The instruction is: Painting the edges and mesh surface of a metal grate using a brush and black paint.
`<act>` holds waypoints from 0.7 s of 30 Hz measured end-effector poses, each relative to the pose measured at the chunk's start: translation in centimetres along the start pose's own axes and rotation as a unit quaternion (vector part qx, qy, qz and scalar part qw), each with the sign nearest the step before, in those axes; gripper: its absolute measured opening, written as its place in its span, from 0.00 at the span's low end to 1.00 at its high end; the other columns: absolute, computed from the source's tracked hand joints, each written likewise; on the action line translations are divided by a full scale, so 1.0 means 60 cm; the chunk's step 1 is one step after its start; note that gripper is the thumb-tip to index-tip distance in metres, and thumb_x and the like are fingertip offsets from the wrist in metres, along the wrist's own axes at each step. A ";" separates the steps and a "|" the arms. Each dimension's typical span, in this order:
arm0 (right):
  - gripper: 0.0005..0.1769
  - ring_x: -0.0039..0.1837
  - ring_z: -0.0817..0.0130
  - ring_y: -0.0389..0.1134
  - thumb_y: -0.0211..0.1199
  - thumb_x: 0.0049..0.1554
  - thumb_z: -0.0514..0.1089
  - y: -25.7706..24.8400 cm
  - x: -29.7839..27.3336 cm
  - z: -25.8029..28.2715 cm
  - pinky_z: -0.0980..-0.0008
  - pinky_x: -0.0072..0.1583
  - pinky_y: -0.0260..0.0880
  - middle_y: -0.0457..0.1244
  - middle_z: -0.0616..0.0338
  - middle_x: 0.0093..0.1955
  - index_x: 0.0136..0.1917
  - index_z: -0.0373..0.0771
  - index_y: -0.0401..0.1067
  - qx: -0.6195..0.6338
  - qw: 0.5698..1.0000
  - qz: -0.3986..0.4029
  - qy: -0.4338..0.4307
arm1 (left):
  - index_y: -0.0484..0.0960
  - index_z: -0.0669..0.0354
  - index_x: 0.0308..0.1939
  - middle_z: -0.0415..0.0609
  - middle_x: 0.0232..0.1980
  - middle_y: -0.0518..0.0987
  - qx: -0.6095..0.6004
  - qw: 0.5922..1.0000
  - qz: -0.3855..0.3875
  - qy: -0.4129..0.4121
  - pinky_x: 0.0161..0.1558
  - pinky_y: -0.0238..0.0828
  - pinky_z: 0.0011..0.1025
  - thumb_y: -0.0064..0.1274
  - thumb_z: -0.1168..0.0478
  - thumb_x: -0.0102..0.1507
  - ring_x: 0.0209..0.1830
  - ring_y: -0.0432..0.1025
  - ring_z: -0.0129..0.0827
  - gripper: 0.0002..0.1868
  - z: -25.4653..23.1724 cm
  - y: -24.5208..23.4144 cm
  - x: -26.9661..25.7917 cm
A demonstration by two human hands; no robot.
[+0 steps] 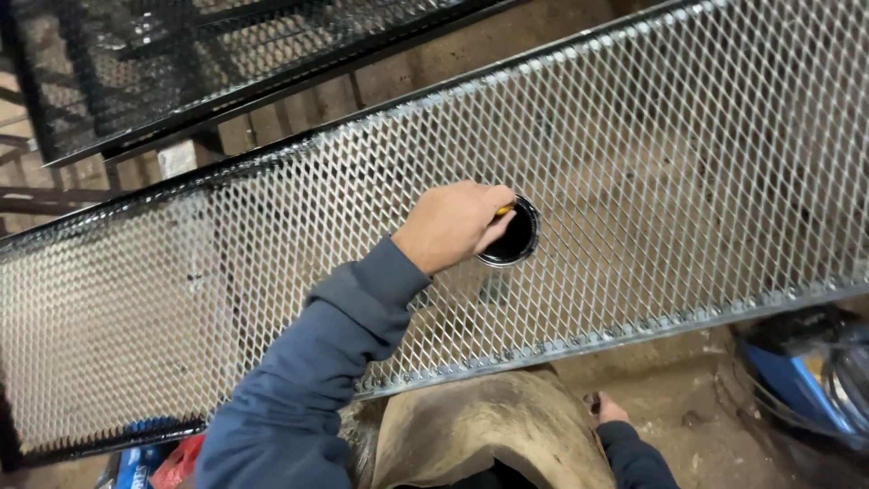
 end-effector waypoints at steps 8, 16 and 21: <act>0.15 0.50 0.61 0.74 0.61 0.54 0.43 -0.042 0.024 0.033 0.64 0.54 0.73 0.73 0.54 0.46 0.55 0.41 0.76 -0.016 0.995 0.041 -0.088 | 0.79 0.64 0.55 0.56 0.45 0.85 -0.432 0.859 -0.164 -0.219 0.42 0.81 0.34 0.55 0.59 0.70 0.40 0.81 0.37 0.14 0.055 0.031 -0.152; 0.23 0.53 0.58 0.77 0.74 0.51 0.52 -0.068 0.033 0.100 0.63 0.58 0.75 0.75 0.50 0.47 0.54 0.38 0.75 -0.187 0.980 0.015 -0.058 | 0.70 0.62 0.44 0.56 0.38 0.80 -0.679 0.546 -0.426 -0.242 0.36 0.82 0.35 0.43 0.51 0.76 0.34 0.79 0.38 0.17 0.148 0.031 -0.320; 0.21 0.49 0.59 0.78 0.75 0.51 0.51 -0.064 -0.007 0.151 0.65 0.54 0.76 0.74 0.50 0.45 0.53 0.38 0.76 -0.171 0.983 -0.006 -0.060 | 0.78 0.68 0.50 0.55 0.40 0.82 -0.418 0.711 -0.476 -0.305 0.38 0.82 0.32 0.47 0.56 0.74 0.36 0.79 0.34 0.15 0.273 -0.053 -0.367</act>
Point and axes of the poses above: each hand's wrist, its own x-axis towards the middle knuckle, its own y-axis out of the palm, z = x × y, the point moved 4 cm from there along x, towards the middle knuckle
